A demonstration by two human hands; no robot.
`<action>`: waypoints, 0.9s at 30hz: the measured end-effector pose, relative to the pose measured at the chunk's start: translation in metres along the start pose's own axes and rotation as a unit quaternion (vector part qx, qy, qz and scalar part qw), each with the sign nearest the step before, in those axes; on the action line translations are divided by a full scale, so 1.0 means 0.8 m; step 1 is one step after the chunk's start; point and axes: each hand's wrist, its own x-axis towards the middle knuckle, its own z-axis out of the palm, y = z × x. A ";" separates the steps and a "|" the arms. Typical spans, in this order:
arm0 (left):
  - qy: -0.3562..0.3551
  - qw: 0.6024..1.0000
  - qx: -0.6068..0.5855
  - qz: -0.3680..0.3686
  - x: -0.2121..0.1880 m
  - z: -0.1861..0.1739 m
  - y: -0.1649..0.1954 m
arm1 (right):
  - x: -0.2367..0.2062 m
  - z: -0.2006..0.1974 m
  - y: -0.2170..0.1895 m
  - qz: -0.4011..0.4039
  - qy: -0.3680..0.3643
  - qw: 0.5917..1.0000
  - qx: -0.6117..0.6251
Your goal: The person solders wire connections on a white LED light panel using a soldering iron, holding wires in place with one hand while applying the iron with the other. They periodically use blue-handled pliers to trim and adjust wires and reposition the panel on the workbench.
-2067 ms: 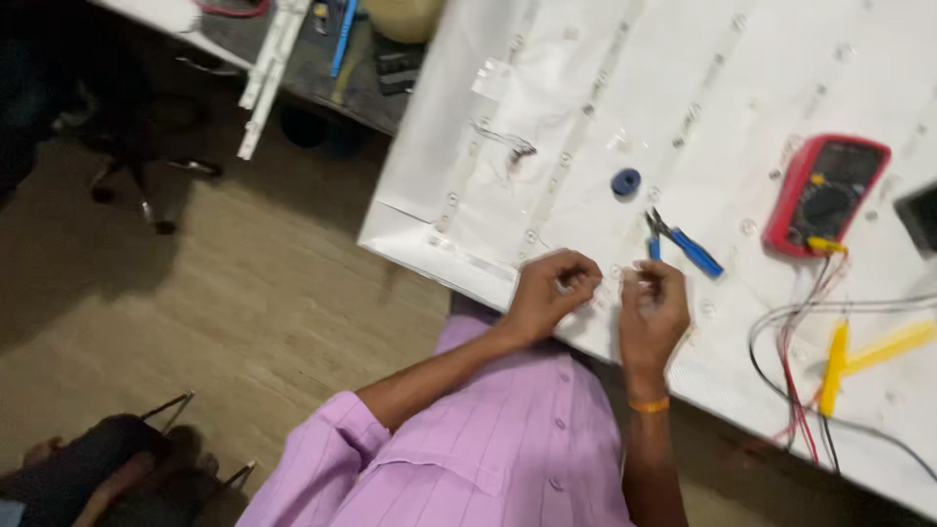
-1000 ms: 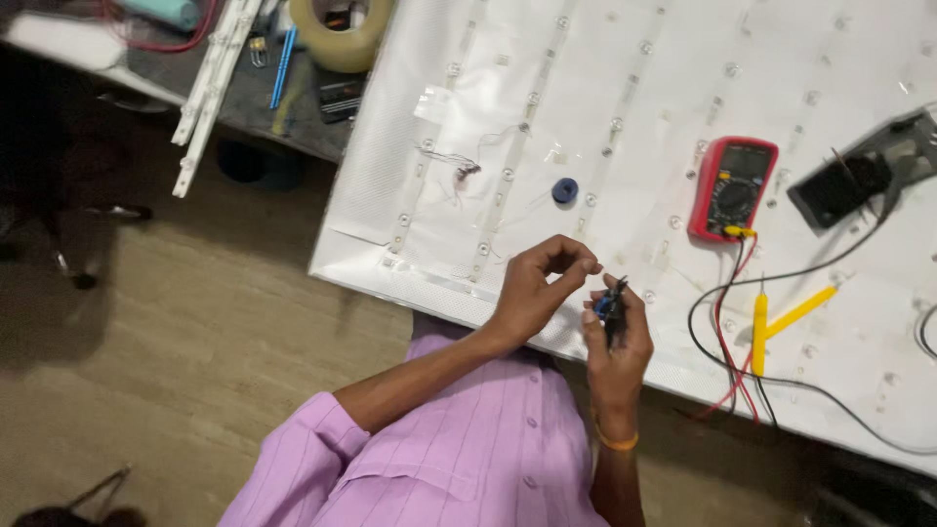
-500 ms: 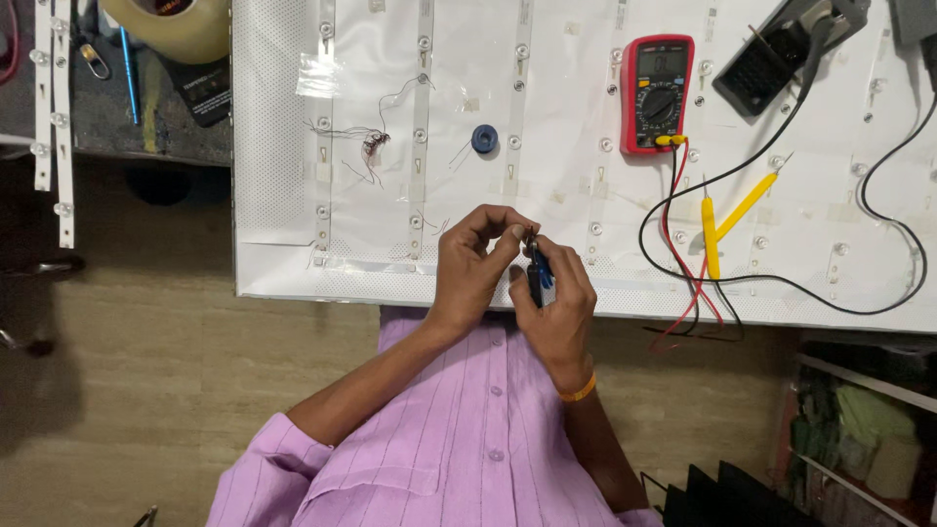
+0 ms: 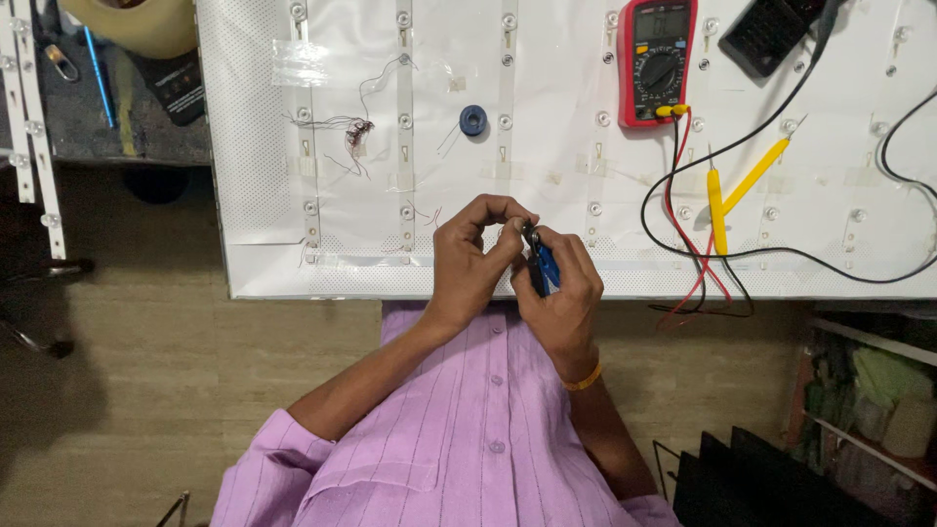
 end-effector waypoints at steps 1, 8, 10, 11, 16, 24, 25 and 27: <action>-0.001 1.000 0.014 0.004 0.000 0.003 0.000 | -0.001 -0.001 0.001 0.005 0.001 1.000 0.006; -0.033 0.963 0.233 0.135 -0.002 0.002 -0.008 | -0.018 0.003 0.015 0.025 0.038 0.999 0.007; -0.056 0.965 0.218 0.132 -0.003 0.000 -0.011 | -0.025 0.010 0.019 0.033 0.058 0.998 -0.005; -0.066 0.967 0.211 0.130 -0.003 -0.001 -0.012 | -0.030 0.013 0.021 0.018 0.082 0.996 -0.016; 0.000 0.989 0.145 0.020 0.004 -0.019 -0.007 | -0.051 0.012 0.034 -0.021 0.239 0.966 0.094; -0.039 0.917 0.251 0.309 -0.001 -0.020 0.017 | -0.060 0.006 0.049 0.074 0.147 0.976 0.144; -0.039 0.913 0.249 0.320 0.000 -0.018 0.017 | -0.060 0.003 0.052 0.084 0.139 0.977 0.136; -0.039 0.912 0.245 0.328 0.002 -0.016 0.016 | -0.060 0.001 0.057 0.089 0.133 0.973 0.163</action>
